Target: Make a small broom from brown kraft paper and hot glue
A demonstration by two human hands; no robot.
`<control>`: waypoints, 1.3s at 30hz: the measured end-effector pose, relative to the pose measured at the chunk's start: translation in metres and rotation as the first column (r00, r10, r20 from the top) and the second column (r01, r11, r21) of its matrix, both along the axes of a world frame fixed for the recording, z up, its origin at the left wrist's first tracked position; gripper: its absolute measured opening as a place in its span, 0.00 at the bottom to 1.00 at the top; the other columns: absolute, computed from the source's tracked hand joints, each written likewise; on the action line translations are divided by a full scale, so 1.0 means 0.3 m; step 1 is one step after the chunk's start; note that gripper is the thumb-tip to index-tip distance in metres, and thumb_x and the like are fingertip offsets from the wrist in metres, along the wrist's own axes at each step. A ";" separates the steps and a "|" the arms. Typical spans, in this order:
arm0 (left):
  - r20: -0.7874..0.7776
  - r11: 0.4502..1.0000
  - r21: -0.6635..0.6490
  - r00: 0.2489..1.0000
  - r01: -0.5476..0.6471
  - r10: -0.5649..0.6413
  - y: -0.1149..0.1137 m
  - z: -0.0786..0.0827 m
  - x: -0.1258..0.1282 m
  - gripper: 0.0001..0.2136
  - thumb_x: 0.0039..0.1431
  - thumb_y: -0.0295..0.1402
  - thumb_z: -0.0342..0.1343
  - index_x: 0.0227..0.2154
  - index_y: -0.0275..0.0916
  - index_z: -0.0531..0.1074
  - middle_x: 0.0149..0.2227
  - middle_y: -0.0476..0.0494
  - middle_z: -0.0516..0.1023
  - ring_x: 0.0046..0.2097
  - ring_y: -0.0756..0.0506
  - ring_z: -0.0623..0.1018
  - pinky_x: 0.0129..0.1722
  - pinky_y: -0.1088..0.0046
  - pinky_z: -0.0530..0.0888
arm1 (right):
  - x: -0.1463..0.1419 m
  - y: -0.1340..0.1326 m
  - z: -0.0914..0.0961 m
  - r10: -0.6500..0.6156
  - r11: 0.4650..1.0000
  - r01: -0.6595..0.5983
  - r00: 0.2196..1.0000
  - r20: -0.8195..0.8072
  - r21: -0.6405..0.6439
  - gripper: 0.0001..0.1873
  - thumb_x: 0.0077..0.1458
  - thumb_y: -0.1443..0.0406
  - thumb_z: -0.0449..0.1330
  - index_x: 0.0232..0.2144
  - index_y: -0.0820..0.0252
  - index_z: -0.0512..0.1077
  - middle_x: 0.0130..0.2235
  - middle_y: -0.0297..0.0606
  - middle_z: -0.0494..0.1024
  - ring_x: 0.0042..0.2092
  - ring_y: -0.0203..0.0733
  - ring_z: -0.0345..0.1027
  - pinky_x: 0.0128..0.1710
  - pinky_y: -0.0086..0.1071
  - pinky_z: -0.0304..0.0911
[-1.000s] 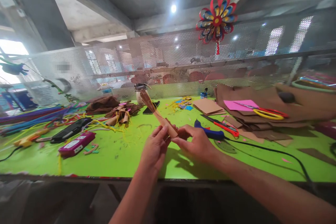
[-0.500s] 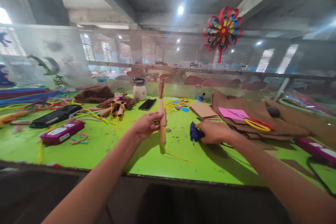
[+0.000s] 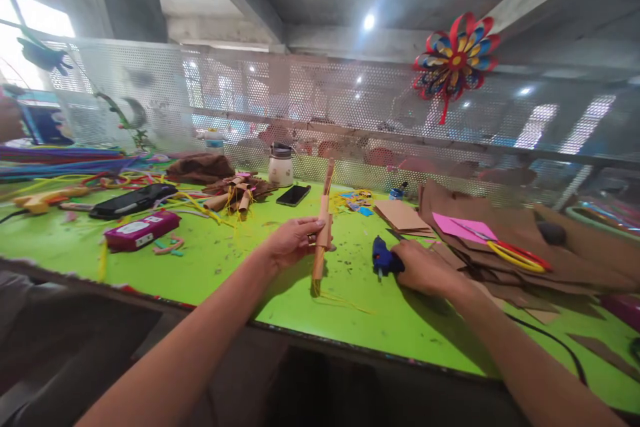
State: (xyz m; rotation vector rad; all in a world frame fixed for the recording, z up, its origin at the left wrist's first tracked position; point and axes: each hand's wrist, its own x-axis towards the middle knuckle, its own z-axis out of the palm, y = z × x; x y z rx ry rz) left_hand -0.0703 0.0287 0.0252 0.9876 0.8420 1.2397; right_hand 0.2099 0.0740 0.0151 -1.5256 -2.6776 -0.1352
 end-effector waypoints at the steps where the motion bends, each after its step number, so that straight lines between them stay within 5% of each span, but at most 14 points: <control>1: 0.001 1.000 0.004 1.000 0.000 0.000 0.002 -0.006 0.001 0.07 0.55 0.28 0.59 0.36 0.30 0.74 0.32 0.40 0.77 0.31 0.47 0.78 0.37 0.68 0.77 | 0.005 0.004 0.004 -0.006 1.000 0.006 0.999 -0.034 0.010 0.18 0.43 0.70 0.56 0.39 0.62 0.72 0.43 0.48 0.75 0.46 0.51 0.67 0.39 0.36 0.58; 5: -0.008 0.999 0.006 0.999 0.031 -0.031 0.010 -0.029 0.002 0.08 0.53 0.29 0.62 0.35 0.30 0.75 0.33 0.37 0.78 0.32 0.46 0.79 0.34 0.72 0.76 | 0.036 0.006 0.048 -0.009 0.998 -0.021 0.884 -0.468 -0.059 0.18 0.45 0.66 0.58 0.41 0.61 0.72 0.42 0.47 0.76 0.41 0.50 0.69 0.40 0.41 0.62; 7: -0.007 0.998 0.001 0.998 0.063 -0.063 0.012 -0.037 0.004 0.08 0.52 0.29 0.62 0.35 0.29 0.75 0.33 0.35 0.78 0.32 0.47 0.78 0.32 0.74 0.74 | 0.045 -0.009 0.073 -0.028 0.960 -0.185 0.682 -0.731 -0.209 0.15 0.48 0.64 0.58 0.39 0.62 0.73 0.39 0.47 0.77 0.38 0.48 0.71 0.39 0.41 0.65; 9: -0.005 0.997 0.000 0.997 0.081 -0.081 0.011 -0.041 0.008 0.08 0.52 0.28 0.63 0.34 0.28 0.76 0.34 0.34 0.78 0.32 0.47 0.78 0.31 0.76 0.73 | 0.043 -0.030 0.088 -0.081 0.868 -0.400 0.471 -0.878 -0.295 0.15 0.52 0.59 0.58 0.37 0.64 0.73 0.39 0.47 0.77 0.37 0.46 0.72 0.38 0.41 0.67; 11: -0.013 0.997 0.000 0.997 0.075 -0.075 0.009 -0.042 0.012 0.07 0.52 0.27 0.62 0.32 0.29 0.76 0.33 0.34 0.79 0.31 0.48 0.77 0.30 0.77 0.72 | 0.033 -0.049 0.089 -0.099 0.801 -0.524 0.360 -0.928 -0.289 0.18 0.55 0.54 0.57 0.37 0.64 0.73 0.40 0.48 0.77 0.36 0.45 0.72 0.38 0.41 0.67; 17: -0.056 0.999 -0.015 0.997 0.045 -0.046 -0.004 -0.030 0.025 0.04 0.51 0.26 0.62 0.29 0.28 0.77 0.30 0.35 0.79 0.25 0.52 0.73 0.26 0.79 0.69 | 0.003 -0.062 0.064 -0.036 0.804 -0.519 0.447 -0.894 -0.292 0.23 0.57 0.49 0.55 0.35 0.64 0.73 0.31 0.43 0.77 0.32 0.41 0.72 0.33 0.35 0.62; 24: -0.004 0.996 -0.009 0.996 0.092 -0.092 -0.017 -0.021 0.033 0.08 0.52 0.26 0.62 0.35 0.27 0.77 0.34 0.32 0.80 0.31 0.49 0.77 0.33 0.76 0.72 | -0.026 -0.078 0.072 -0.004 0.845 -0.465 0.487 -0.873 -0.263 0.25 0.57 0.46 0.53 0.32 0.63 0.70 0.30 0.39 0.73 0.28 0.37 0.67 0.28 0.32 0.58; 39: 0.032 0.995 0.004 0.995 0.097 -0.097 -0.020 -0.019 0.037 0.09 0.50 0.26 0.64 0.35 0.27 0.77 0.34 0.34 0.80 0.32 0.49 0.78 0.34 0.77 0.73 | -0.018 -0.075 0.064 0.040 0.835 -0.496 0.484 -0.874 -0.237 0.23 0.58 0.47 0.53 0.30 0.62 0.69 0.27 0.37 0.71 0.28 0.36 0.64 0.29 0.33 0.59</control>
